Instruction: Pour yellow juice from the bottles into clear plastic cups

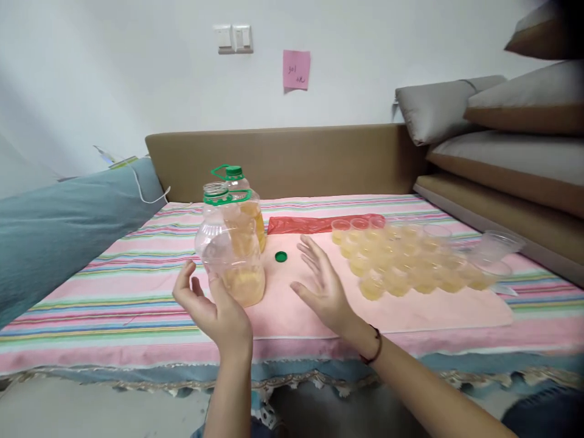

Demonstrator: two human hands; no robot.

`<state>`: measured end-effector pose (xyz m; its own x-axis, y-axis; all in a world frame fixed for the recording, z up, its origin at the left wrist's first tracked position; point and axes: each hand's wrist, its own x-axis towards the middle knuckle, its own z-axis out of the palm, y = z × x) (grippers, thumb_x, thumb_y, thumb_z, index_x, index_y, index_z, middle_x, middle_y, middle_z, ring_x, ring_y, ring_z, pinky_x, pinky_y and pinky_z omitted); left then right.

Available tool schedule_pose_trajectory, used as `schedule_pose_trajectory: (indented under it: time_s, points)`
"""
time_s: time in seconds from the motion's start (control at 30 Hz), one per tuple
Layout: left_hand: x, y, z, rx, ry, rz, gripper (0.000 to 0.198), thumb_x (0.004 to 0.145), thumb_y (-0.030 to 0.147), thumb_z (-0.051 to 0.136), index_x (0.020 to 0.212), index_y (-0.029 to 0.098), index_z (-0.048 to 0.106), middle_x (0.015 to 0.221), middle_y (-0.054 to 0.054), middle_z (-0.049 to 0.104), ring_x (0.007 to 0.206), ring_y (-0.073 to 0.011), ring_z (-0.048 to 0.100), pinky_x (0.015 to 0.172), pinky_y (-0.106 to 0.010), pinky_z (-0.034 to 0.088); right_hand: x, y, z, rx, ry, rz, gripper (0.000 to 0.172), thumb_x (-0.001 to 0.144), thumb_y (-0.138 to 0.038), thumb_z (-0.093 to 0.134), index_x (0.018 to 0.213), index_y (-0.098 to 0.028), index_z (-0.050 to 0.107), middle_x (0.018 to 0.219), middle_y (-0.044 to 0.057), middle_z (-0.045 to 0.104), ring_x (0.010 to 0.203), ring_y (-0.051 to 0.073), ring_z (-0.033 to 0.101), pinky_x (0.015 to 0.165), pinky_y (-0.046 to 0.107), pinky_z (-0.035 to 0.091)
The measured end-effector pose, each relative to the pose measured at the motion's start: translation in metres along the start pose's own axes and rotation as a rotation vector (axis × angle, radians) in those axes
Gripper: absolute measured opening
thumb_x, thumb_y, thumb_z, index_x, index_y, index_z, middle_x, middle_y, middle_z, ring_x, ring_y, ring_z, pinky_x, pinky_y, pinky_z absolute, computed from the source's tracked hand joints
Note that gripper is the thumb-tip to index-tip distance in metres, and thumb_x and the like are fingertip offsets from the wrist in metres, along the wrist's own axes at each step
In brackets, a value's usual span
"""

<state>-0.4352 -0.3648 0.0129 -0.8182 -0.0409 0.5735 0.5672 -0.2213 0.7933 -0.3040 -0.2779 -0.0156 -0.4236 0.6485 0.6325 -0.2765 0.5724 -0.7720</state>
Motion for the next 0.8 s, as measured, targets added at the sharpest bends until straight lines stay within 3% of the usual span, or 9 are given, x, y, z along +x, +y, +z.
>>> schedule_pose_trajectory:
  time_s: [0.1,0.17,0.27,0.33,0.4,0.5,0.63,0.8]
  points:
    - [-0.02,0.01,0.005,0.017,-0.143,0.293,0.028,0.083,0.02,0.056,0.111,0.021,0.055,0.119,-0.009,0.058,0.121,-0.0225,0.053,0.106,-0.042,0.039,-0.022,-0.019,-0.059,-0.126,0.18,-0.015,0.047,0.087,-0.029,0.065,0.132,-0.032,0.052,0.141,0.008,0.053,0.126,0.024,0.055,0.107,0.049,0.045]
    - [-0.034,0.012,0.011,-0.003,-0.299,0.353,0.028,0.081,0.016,0.056,0.108,0.021,0.056,0.11,-0.008,0.061,0.111,-0.0229,0.057,0.1,-0.041,0.044,-0.038,-0.022,-0.094,-0.201,0.374,0.018,0.035,0.086,-0.03,0.065,0.121,-0.029,0.059,0.128,0.009,0.061,0.113,0.024,0.062,0.099,0.048,0.051]
    - [-0.055,0.004,0.026,-0.023,-0.593,0.215,0.035,0.077,0.013,0.054,0.111,0.022,0.054,0.11,-0.008,0.061,0.106,-0.0227,0.059,0.093,-0.039,0.047,-0.063,-0.011,-0.133,-0.252,0.634,0.147,0.029,0.08,-0.037,0.07,0.106,-0.024,0.062,0.113,0.01,0.067,0.102,0.024,0.065,0.092,0.047,0.053]
    - [-0.069,-0.007,0.037,0.019,-0.781,0.045,0.045,0.073,0.012,0.056,0.116,0.021,0.05,0.116,-0.01,0.059,0.109,-0.024,0.057,0.094,-0.041,0.046,-0.078,0.002,-0.148,-0.257,0.716,0.267,0.033,0.075,-0.043,0.073,0.099,-0.022,0.063,0.108,0.01,0.069,0.099,0.025,0.066,0.09,0.047,0.054]
    - [-0.081,-0.02,0.047,0.083,-0.918,-0.118,0.056,0.068,0.012,0.06,0.121,0.02,0.045,0.114,-0.011,0.057,0.105,-0.0245,0.057,0.093,-0.043,0.045,-0.09,0.018,-0.154,-0.249,0.723,0.356,0.036,0.072,-0.046,0.074,0.095,-0.021,0.064,0.104,0.011,0.071,0.094,0.025,0.068,0.087,0.048,0.055]
    - [-0.097,-0.037,0.059,0.098,-1.007,-0.181,0.07,0.06,0.014,0.07,0.124,0.02,0.043,0.108,-0.008,0.058,0.1,-0.0244,0.058,0.094,-0.045,0.045,-0.097,0.04,-0.149,-0.22,0.687,0.434,0.039,0.066,-0.045,0.075,0.093,-0.019,0.066,0.099,0.012,0.074,0.087,0.027,0.071,0.083,0.05,0.057]
    - [-0.113,-0.052,0.074,0.087,-1.057,-0.232,0.091,0.05,0.018,0.081,0.129,0.022,0.037,0.109,-0.006,0.058,0.101,-0.0249,0.058,0.095,-0.047,0.045,-0.093,0.062,-0.134,-0.208,0.69,0.488,0.046,0.062,-0.041,0.074,0.1,-0.016,0.066,0.104,0.017,0.074,0.096,0.03,0.072,0.088,0.05,0.057]
    - [-0.121,-0.059,0.085,0.056,-1.033,-0.309,0.086,0.06,0.022,0.078,0.131,0.022,0.03,0.112,-0.008,0.057,0.102,-0.0221,0.06,0.093,-0.043,0.047,-0.085,0.075,-0.123,-0.262,0.736,0.504,0.059,0.064,-0.043,0.072,0.114,-0.013,0.063,0.118,0.021,0.07,0.109,0.031,0.067,0.099,0.051,0.051]
